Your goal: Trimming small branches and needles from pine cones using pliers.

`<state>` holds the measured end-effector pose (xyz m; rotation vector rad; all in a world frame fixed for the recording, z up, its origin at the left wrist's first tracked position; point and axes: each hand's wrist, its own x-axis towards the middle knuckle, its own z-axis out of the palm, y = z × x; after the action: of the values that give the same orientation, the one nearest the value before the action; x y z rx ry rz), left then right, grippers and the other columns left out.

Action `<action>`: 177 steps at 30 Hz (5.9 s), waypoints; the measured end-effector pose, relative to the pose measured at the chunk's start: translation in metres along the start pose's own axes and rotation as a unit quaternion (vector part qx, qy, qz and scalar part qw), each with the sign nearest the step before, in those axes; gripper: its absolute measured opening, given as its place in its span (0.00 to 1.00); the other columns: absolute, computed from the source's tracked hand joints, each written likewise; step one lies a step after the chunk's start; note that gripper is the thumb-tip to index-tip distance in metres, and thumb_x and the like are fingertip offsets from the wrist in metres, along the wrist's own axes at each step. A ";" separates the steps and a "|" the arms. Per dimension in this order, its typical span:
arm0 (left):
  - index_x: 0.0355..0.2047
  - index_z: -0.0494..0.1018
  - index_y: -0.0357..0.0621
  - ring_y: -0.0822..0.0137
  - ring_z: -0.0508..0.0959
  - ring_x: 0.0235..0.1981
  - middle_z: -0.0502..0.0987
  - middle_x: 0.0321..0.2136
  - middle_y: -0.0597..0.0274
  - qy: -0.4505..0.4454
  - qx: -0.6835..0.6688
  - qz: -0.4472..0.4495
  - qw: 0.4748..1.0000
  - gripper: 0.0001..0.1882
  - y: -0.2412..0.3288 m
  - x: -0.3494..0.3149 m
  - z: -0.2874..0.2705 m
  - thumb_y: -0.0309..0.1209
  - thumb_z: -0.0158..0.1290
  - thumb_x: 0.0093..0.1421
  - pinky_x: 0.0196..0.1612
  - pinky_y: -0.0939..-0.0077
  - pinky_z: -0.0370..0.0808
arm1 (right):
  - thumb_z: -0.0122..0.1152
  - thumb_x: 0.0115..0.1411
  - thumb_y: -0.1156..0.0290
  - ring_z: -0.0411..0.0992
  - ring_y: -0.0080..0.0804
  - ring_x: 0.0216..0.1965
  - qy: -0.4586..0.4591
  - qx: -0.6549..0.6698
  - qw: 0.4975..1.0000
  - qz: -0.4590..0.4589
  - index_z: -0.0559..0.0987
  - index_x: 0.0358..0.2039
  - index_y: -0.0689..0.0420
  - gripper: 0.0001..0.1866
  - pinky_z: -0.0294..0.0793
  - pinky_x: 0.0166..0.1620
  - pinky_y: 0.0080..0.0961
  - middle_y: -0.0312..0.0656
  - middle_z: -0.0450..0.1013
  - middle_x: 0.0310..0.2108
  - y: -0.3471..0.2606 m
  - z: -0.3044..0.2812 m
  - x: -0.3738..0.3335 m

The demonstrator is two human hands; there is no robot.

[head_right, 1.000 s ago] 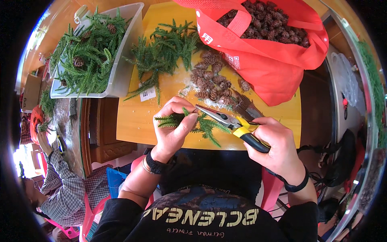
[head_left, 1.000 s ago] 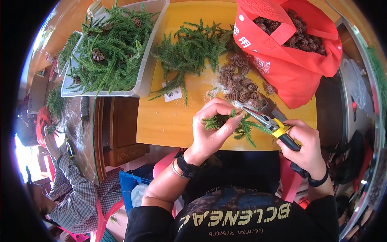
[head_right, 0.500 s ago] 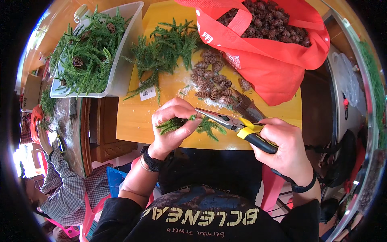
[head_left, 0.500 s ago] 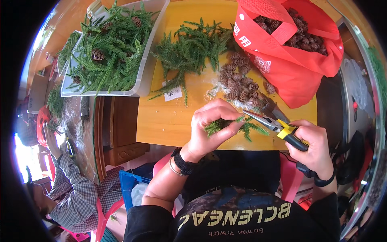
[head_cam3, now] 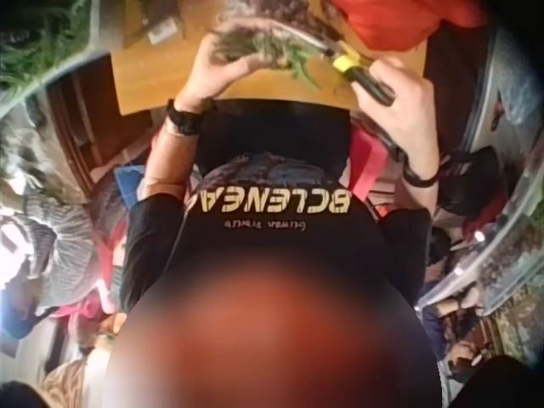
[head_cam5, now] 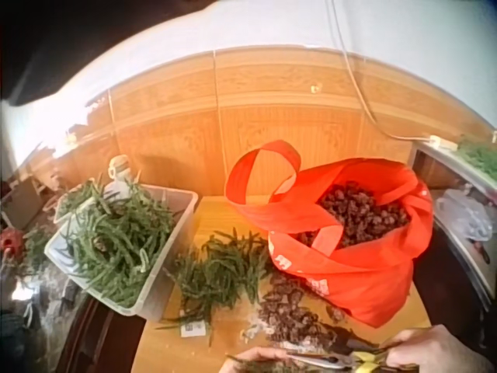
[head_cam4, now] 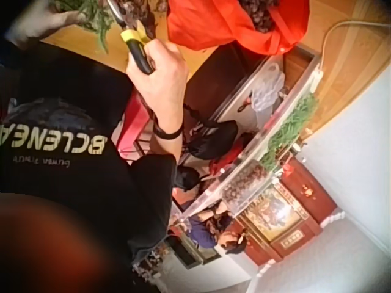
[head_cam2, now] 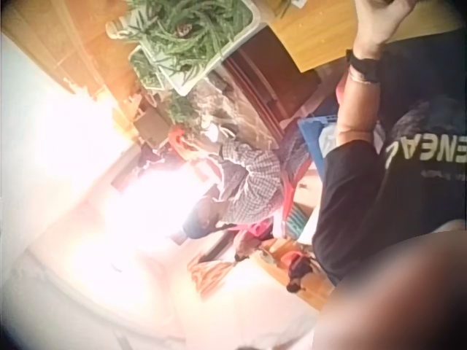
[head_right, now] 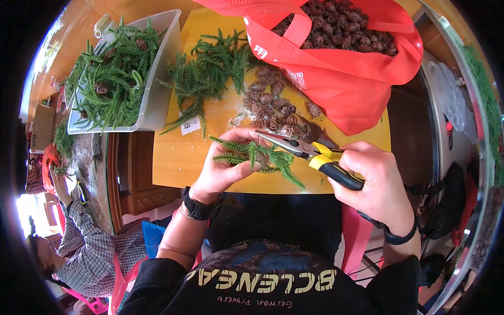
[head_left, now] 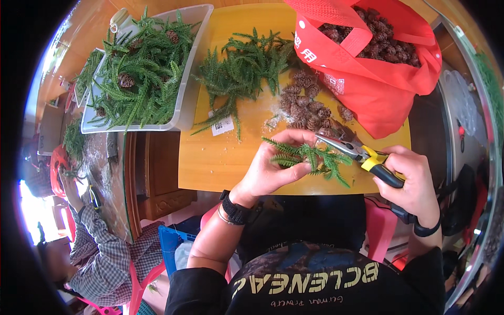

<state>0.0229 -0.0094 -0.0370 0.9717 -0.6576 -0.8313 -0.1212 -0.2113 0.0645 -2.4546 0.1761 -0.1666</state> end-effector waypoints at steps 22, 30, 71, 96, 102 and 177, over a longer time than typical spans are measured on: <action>0.33 0.73 0.38 0.69 0.73 0.32 0.73 0.30 0.61 0.090 0.266 0.098 0.955 0.14 -0.006 0.003 0.004 0.23 0.62 0.45 0.37 0.78 0.69 | 0.62 0.38 0.80 0.68 0.43 0.21 -0.021 -0.039 0.999 -0.019 0.69 0.15 0.62 0.09 0.70 0.30 0.32 0.45 0.64 0.15 -0.011 -0.012 0.009; 0.34 0.66 0.37 0.74 0.70 0.34 0.69 0.33 0.63 0.125 0.286 0.104 0.944 0.14 -0.007 0.008 0.008 0.16 0.55 0.48 0.39 0.81 0.69 | 0.61 0.37 0.80 0.68 0.46 0.23 0.013 -0.030 0.997 -0.070 0.67 0.15 0.62 0.10 0.65 0.25 0.33 0.46 0.64 0.15 -0.006 -0.013 0.019; 0.29 0.72 0.35 0.64 0.76 0.32 0.76 0.30 0.56 0.144 0.249 0.162 0.944 0.07 0.033 0.008 0.024 0.20 0.57 0.48 0.37 0.74 0.72 | 0.63 0.39 0.78 0.66 0.43 0.20 -0.034 0.048 0.992 -0.111 0.68 0.16 0.60 0.11 0.73 0.36 0.34 0.41 0.62 0.13 0.004 -0.023 0.024; 0.28 0.74 0.36 0.59 0.78 0.33 0.77 0.29 0.50 0.114 0.299 0.200 0.926 0.10 0.036 0.008 0.014 0.27 0.59 0.46 0.37 0.70 0.74 | 0.61 0.40 0.76 0.61 0.34 0.11 -0.192 0.163 0.968 0.022 0.62 0.11 0.59 0.15 0.74 0.42 0.30 0.38 0.59 0.08 0.008 -0.038 0.029; 0.29 0.74 0.36 0.56 0.78 0.33 0.77 0.30 0.49 0.077 0.324 0.259 0.907 0.07 0.041 0.009 0.012 0.27 0.55 0.51 0.39 0.67 0.74 | 0.60 0.43 0.75 0.64 0.19 0.13 -0.285 0.249 0.922 0.083 0.76 0.20 0.63 0.04 0.70 0.27 0.18 0.35 0.68 0.11 0.005 -0.045 0.036; 0.25 0.72 0.35 0.65 0.74 0.29 0.75 0.28 0.55 0.157 0.154 0.185 0.958 0.05 0.032 0.009 0.019 0.22 0.57 0.49 0.35 0.74 0.71 | 0.64 0.37 0.74 0.63 0.38 0.18 -0.056 -0.098 0.962 -0.247 0.68 0.14 0.58 0.11 0.65 0.22 0.29 0.39 0.62 0.12 -0.016 -0.025 0.034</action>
<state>0.0220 -0.0151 0.0005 1.1847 -0.6747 -0.2363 -0.0905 -0.2204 0.0961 -2.6518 -0.4987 -0.2333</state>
